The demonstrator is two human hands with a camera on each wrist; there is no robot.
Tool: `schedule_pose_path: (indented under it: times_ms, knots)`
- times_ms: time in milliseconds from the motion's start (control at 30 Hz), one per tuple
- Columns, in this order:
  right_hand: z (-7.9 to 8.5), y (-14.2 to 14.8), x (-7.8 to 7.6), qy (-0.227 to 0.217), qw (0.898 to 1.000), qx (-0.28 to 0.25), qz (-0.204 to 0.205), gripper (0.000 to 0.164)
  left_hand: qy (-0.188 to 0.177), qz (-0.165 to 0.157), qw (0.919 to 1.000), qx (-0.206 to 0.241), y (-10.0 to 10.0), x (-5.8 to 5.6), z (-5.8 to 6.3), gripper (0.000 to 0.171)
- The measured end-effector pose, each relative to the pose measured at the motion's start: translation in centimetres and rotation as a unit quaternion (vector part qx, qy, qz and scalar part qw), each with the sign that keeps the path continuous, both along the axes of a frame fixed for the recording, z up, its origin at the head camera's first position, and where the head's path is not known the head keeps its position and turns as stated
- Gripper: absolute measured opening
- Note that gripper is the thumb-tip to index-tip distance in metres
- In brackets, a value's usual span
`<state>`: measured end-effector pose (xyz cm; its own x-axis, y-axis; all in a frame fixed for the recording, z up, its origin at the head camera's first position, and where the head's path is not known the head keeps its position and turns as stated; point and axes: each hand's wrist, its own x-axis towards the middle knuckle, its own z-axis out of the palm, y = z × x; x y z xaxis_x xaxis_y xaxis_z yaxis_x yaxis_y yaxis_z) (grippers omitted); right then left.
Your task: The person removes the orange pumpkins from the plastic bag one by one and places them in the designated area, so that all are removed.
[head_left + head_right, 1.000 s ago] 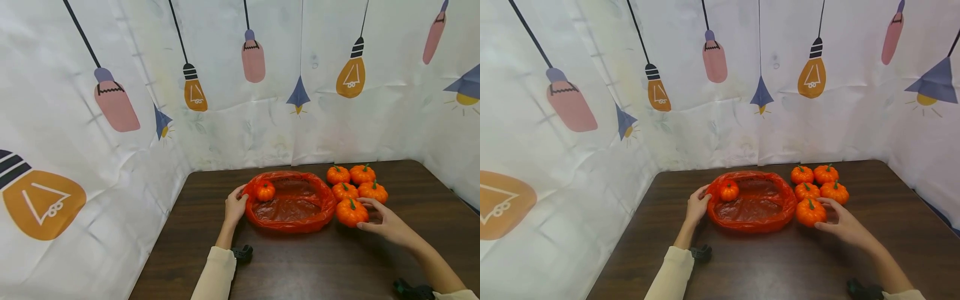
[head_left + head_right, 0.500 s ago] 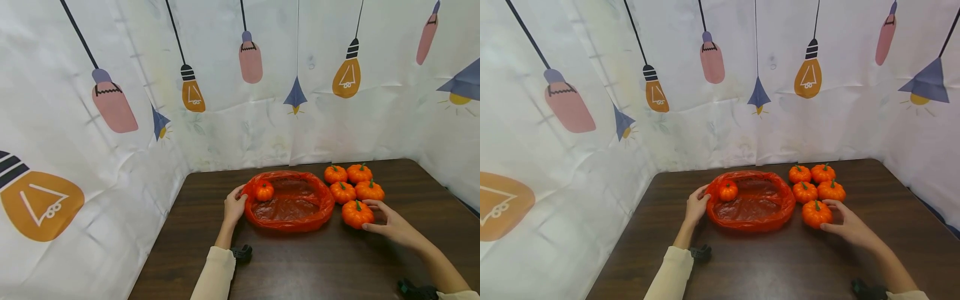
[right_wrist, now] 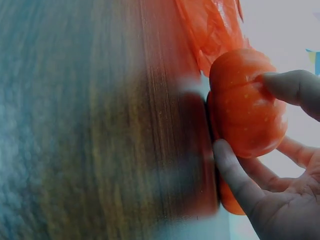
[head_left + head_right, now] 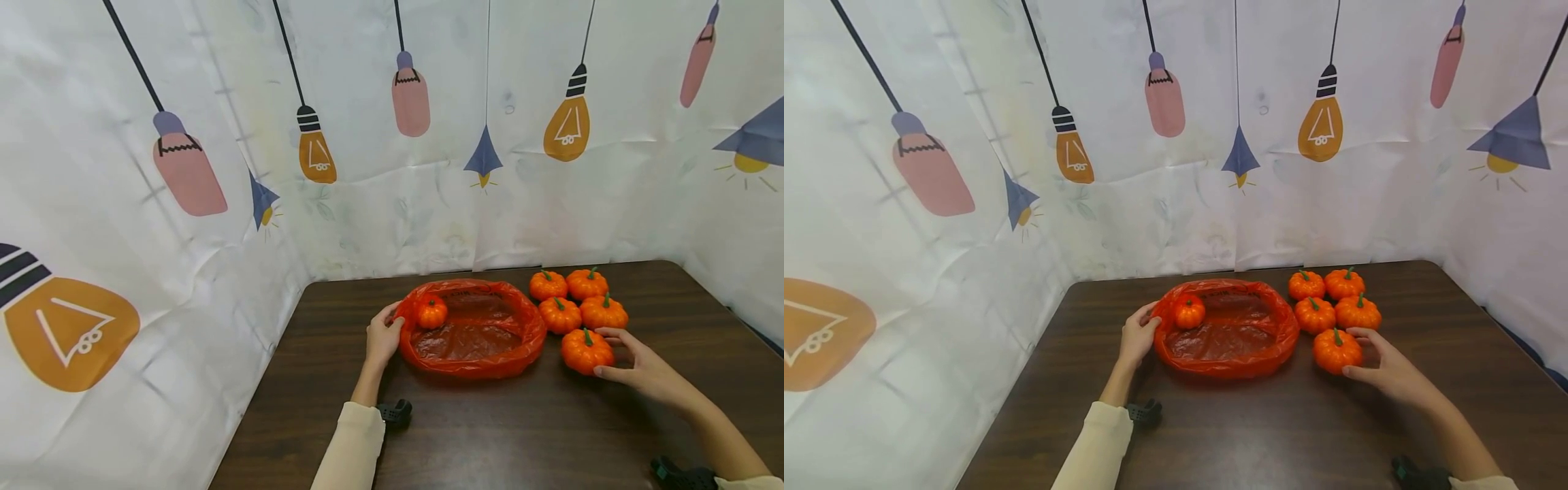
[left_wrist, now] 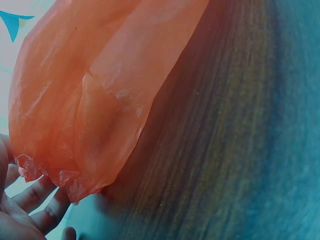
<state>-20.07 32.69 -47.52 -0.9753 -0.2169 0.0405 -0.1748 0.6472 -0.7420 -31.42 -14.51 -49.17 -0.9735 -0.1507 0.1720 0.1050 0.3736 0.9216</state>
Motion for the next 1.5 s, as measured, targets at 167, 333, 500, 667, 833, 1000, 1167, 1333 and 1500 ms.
schedule_pose_path:
  times_ms: [167, 333, 500, 667, 833, 1000, 1167, 1333, 1500]
  knots:
    - [0.0, -0.1, -0.2, -0.006, 1.000, 0.003, 0.004, 0.074, -0.004, 0.001, 1.0000, 0.004, 0.0, 0.0, 0.0, 0.035]
    - [-0.1, -0.2, -0.5, -0.007, 1.000, 0.010, 0.009, 0.073, -0.004, -0.001, 1.0000, 0.008, 0.0, 0.0, 0.1, 0.036]
    - [-0.3, -0.2, -0.9, -0.010, 1.000, 0.012, 0.018, 0.074, -0.004, 0.003, 1.0000, 0.002, 0.0, 0.1, 0.2, 0.036]
    - [-0.3, -0.4, -1.3, -0.011, 1.000, 0.021, 0.020, 0.075, -0.007, 0.004, 1.0000, 0.005, 0.0, 0.0, 0.2, 0.036]
    - [-0.1, -0.5, -1.4, -0.013, 0.999, 0.021, 0.023, 0.074, -0.004, 0.002, 1.0000, 0.009, 0.0, 0.1, 0.2, 0.036]
    - [-0.1, -0.6, -1.5, -0.008, 0.999, 0.022, 0.032, 0.073, -0.004, 0.005, 0.9999, 0.009, -0.1, 0.1, 0.0, 0.036]
    - [-0.4, -0.4, -1.6, -0.011, 0.999, 0.030, 0.034, 0.072, -0.003, 0.001, 1.0000, 0.007, -0.2, 0.0, -0.2, 0.036]
    - [-0.5, -0.3, -1.6, -0.015, 0.999, 0.029, 0.035, 0.072, -0.003, 0.001, 1.0000, 0.008, -0.1, 0.0, -0.2, 0.036]
    - [-0.4, -0.3, -1.5, -0.016, 0.999, 0.027, 0.037, 0.071, -0.001, 0.003, 1.0000, 0.008, -0.1, 0.0, -0.2, 0.036]
